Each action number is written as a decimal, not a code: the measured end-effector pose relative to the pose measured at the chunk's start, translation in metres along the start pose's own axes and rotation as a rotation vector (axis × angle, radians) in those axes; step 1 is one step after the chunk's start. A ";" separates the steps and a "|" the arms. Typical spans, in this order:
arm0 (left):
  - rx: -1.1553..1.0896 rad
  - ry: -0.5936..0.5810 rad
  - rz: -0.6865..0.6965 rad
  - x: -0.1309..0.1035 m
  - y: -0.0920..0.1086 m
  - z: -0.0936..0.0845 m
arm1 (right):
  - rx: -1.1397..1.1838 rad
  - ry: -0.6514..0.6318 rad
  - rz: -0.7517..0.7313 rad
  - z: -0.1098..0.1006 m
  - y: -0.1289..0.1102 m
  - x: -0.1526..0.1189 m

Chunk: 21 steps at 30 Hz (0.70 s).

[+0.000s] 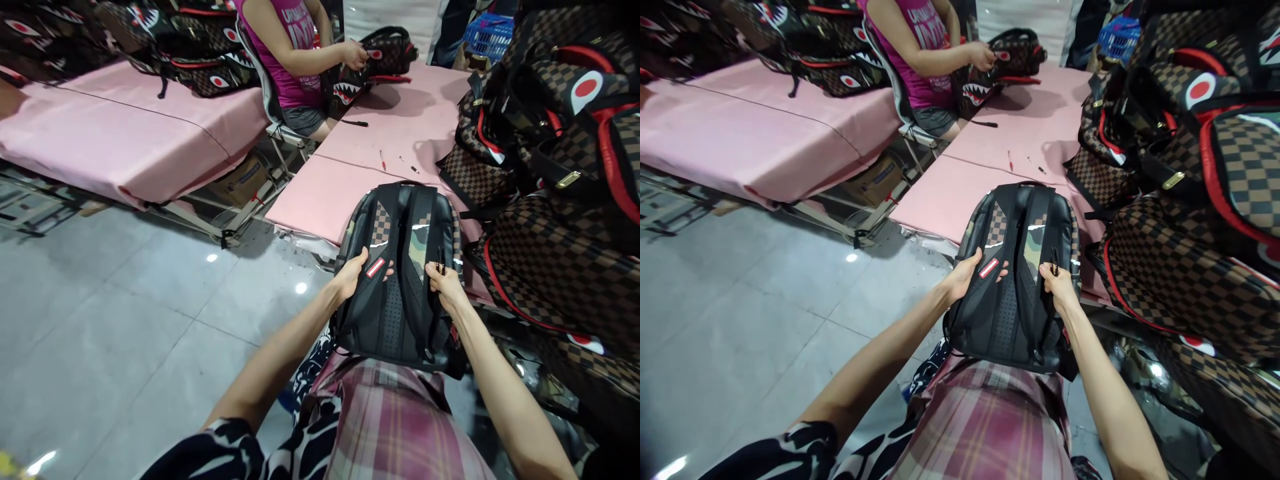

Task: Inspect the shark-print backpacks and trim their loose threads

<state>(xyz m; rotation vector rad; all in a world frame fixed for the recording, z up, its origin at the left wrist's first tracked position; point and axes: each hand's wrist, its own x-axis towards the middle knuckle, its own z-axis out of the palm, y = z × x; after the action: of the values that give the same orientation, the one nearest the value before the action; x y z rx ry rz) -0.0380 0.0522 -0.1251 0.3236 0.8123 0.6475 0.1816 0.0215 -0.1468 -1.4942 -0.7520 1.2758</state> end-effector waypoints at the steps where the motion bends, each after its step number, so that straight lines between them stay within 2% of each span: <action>1: 0.009 0.002 0.006 -0.005 -0.002 0.001 | -0.001 -0.001 0.001 0.000 -0.001 -0.001; 7: 0.148 0.079 0.086 -0.050 -0.020 -0.004 | -0.001 -0.013 0.025 -0.003 -0.003 -0.005; 10: 0.186 0.083 0.134 -0.064 -0.027 -0.010 | 0.005 -0.027 0.029 -0.005 -0.004 -0.006; 16: 0.201 0.101 0.154 -0.073 -0.031 -0.012 | -0.013 -0.049 0.026 -0.006 -0.004 -0.010; 21: 0.220 0.110 0.145 -0.072 -0.032 -0.010 | -0.075 -0.107 0.051 -0.011 -0.002 -0.029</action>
<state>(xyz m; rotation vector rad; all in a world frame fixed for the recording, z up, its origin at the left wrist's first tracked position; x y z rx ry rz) -0.0695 -0.0181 -0.1072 0.5549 0.9742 0.7168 0.1851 -0.0074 -0.1356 -1.5230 -0.8441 1.3880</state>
